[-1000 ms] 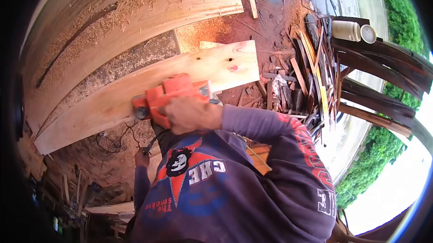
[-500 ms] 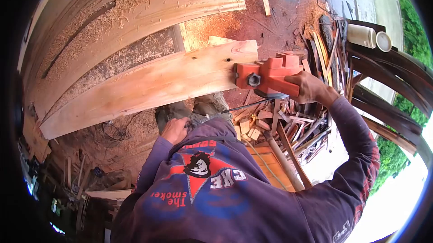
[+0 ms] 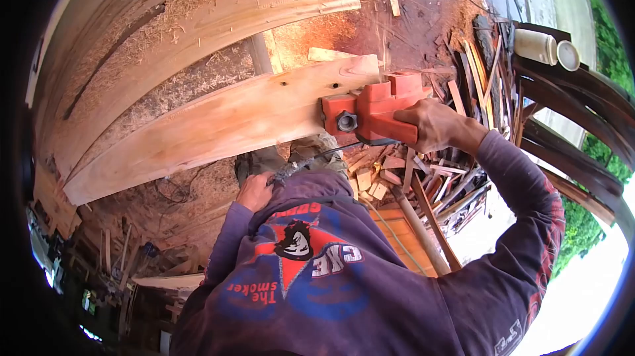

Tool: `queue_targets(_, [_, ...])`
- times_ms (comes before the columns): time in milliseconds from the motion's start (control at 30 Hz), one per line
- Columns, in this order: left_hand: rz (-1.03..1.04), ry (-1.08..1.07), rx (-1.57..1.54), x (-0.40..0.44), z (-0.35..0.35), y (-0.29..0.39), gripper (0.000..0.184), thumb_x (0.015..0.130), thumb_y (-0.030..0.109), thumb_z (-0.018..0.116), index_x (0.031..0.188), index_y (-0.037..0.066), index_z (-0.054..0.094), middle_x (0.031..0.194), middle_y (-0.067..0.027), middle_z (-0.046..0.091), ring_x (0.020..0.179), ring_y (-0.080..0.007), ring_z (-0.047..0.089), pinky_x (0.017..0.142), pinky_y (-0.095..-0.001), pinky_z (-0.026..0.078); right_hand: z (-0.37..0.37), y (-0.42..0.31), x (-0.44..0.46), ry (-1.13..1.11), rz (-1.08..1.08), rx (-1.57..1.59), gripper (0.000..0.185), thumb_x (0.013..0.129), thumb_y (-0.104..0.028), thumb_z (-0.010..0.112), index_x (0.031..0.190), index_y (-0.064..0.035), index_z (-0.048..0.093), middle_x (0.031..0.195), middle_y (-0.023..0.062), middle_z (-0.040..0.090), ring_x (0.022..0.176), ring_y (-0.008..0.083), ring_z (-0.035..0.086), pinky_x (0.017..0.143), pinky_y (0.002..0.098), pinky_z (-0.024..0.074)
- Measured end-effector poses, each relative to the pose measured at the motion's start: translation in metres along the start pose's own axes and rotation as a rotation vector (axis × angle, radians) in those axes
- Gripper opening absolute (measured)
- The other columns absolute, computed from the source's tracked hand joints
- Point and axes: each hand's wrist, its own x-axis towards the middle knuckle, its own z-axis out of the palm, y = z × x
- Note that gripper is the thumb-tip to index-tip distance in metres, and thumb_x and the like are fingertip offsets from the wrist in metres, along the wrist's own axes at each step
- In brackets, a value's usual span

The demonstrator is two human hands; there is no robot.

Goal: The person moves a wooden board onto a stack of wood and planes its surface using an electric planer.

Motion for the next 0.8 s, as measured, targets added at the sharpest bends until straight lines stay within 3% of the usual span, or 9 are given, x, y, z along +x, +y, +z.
queue_targets(100, [-0.014, -0.002, 0.026, -0.002, -0.005, -0.007, 0.027, 0.082, 0.014, 0.065, 0.107, 0.004, 0.068, 0.093, -0.0284, 0.067, 0.093, -0.0463, 0.064, 0.085, -0.0516, 0.052, 0.0, -0.011, 0.01, -0.001, -0.011, 0.005, 0.022, 0.063, -0.008, 0.068, 0.079, -0.0036, 0.053, 0.068, 0.0163, 0.06, 0.062, 0.0396, 0.062, 0.057, 0.0453, 0.0492])
queue_targets(200, [-0.022, 0.004, 0.03, -0.005, -0.005, -0.019, 0.025, 0.082, 0.014, 0.064, 0.105, 0.004, 0.067, 0.092, -0.0289, 0.067, 0.093, -0.0467, 0.064, 0.084, -0.0519, 0.052, 0.0, -0.024, 0.026, -0.107, 0.083, 0.018, 0.027, 0.066, -0.016, 0.068, 0.088, -0.005, 0.056, 0.078, 0.0186, 0.065, 0.074, 0.041, 0.065, 0.065, 0.05, 0.0496])
queue_targets(367, [-0.044, 0.021, 0.027, -0.018, -0.016, -0.038, 0.024, 0.081, 0.014, 0.064, 0.102, 0.001, 0.066, 0.089, -0.0306, 0.066, 0.092, -0.0471, 0.064, 0.084, -0.0527, 0.051, 0.009, -0.04, 0.053, -0.117, 0.046, 0.016, 0.03, 0.064, -0.016, 0.067, 0.091, -0.0066, 0.057, 0.074, 0.0191, 0.064, 0.073, 0.0418, 0.065, 0.065, 0.051, 0.0495])
queue_targets(433, [-0.095, -0.052, 0.128, -0.027, -0.022, -0.05, 0.025, 0.081, 0.014, 0.063, 0.1, -0.001, 0.065, 0.089, -0.0314, 0.066, 0.092, -0.0475, 0.064, 0.083, -0.0532, 0.051, 0.014, -0.051, 0.065, -0.094, 0.014, -0.025, 0.023, 0.068, -0.013, 0.069, 0.084, -0.0049, 0.055, 0.069, 0.0169, 0.061, 0.066, 0.0405, 0.063, 0.059, 0.048, 0.048])
queue_targets(567, [-0.099, -0.126, 0.198, -0.05, -0.017, -0.099, 0.025, 0.081, 0.013, 0.061, 0.101, -0.002, 0.065, 0.091, -0.0322, 0.066, 0.093, -0.0475, 0.064, 0.085, -0.0545, 0.05, 0.024, -0.073, 0.094, -0.093, -0.026, 0.021, 0.024, 0.07, -0.014, 0.068, 0.088, -0.0048, 0.055, 0.07, 0.0189, 0.062, 0.067, 0.042, 0.063, 0.059, 0.0504, 0.0475])
queue_targets(667, [-0.086, -0.15, 0.181, -0.064, -0.01, -0.121, 0.026, 0.081, 0.012, 0.059, 0.101, -0.003, 0.065, 0.094, -0.033, 0.066, 0.095, -0.0476, 0.064, 0.087, -0.0552, 0.049, 0.031, -0.101, 0.124, -0.069, -0.104, 0.104, 0.031, 0.072, -0.014, 0.067, 0.1, -0.0045, 0.061, 0.07, 0.0204, 0.063, 0.068, 0.0426, 0.064, 0.063, 0.0507, 0.0508])
queue_targets(733, [-0.213, -0.144, 0.181, -0.068, -0.016, -0.109, 0.026, 0.081, 0.012, 0.059, 0.101, -0.003, 0.065, 0.096, -0.0344, 0.065, 0.096, -0.0484, 0.063, 0.088, -0.055, 0.049, 0.043, -0.12, 0.145, -0.147, -0.027, 0.067, 0.048, 0.071, -0.016, 0.065, 0.118, -0.0056, 0.062, 0.068, 0.0206, 0.063, 0.07, 0.0397, 0.067, 0.063, 0.0493, 0.0535])
queue_targets(800, [-0.242, -0.168, 0.22, -0.069, -0.012, -0.114, 0.026, 0.081, 0.012, 0.058, 0.102, -0.001, 0.067, 0.097, -0.0344, 0.065, 0.097, -0.049, 0.064, 0.088, -0.0543, 0.05, 0.045, -0.153, 0.172, -0.156, -0.047, 0.08, 0.043, 0.071, -0.015, 0.065, 0.113, -0.0057, 0.063, 0.075, 0.0211, 0.065, 0.073, 0.0391, 0.068, 0.065, 0.0508, 0.054])
